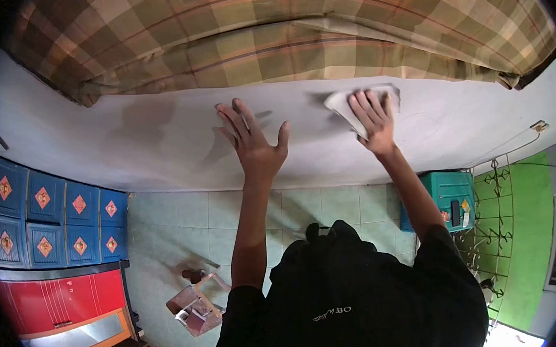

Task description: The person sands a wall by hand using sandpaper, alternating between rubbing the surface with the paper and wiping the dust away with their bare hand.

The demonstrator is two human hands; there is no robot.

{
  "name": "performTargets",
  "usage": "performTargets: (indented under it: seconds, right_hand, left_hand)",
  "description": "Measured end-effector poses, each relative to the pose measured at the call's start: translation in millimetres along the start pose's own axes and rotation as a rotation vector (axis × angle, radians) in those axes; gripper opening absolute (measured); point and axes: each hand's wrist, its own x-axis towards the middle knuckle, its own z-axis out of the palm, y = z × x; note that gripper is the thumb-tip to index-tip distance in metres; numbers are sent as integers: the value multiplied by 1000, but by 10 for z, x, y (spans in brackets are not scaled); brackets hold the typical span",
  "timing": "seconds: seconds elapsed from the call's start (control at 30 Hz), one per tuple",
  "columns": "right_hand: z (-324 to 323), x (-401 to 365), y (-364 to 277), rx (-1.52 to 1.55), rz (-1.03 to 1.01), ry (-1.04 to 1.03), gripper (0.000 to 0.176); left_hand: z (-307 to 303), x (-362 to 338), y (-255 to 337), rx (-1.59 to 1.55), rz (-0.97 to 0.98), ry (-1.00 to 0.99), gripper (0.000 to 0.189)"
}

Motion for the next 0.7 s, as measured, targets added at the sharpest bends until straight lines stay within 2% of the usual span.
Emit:
performTargets:
  seconds: [0.07,0.13,0.2,0.27,0.37,0.47,0.5,0.63,0.7]
  right_hand:
    - [84,372,-237,2,-22,90,62]
    - [12,688,-530,119,24,11,56]
    - [17,684,-506,15,-12,6,69]
    - [35,427,-335,16,-30,129,63]
    - [265,-238,75,-119,23,102,51]
    - [227,-68,-43,-93,169,91,46]
    - [186,142,-174,-13,205,135,47]
    - [44,565,-505,-25,288,63,77]
    - [112,312,-411,-67,256,-5,76]
  left_hand:
    - [44,32,19,-24,29,50,96]
    - [41,3,8,39,-26,5,95]
    - [18,-6,-8,71,-17,-23,95]
    - [4,5,-42,102,-11,-40,95]
    - [21,26,-61,97,-8,-40,96]
    - [74,-16,-1,96,-42,-29,95]
    - [83,-11,5,93,-51,-14,94]
    - [85,7,-24,84,-52,24,91]
    - [32,-2,-49,91,-32,17,90]
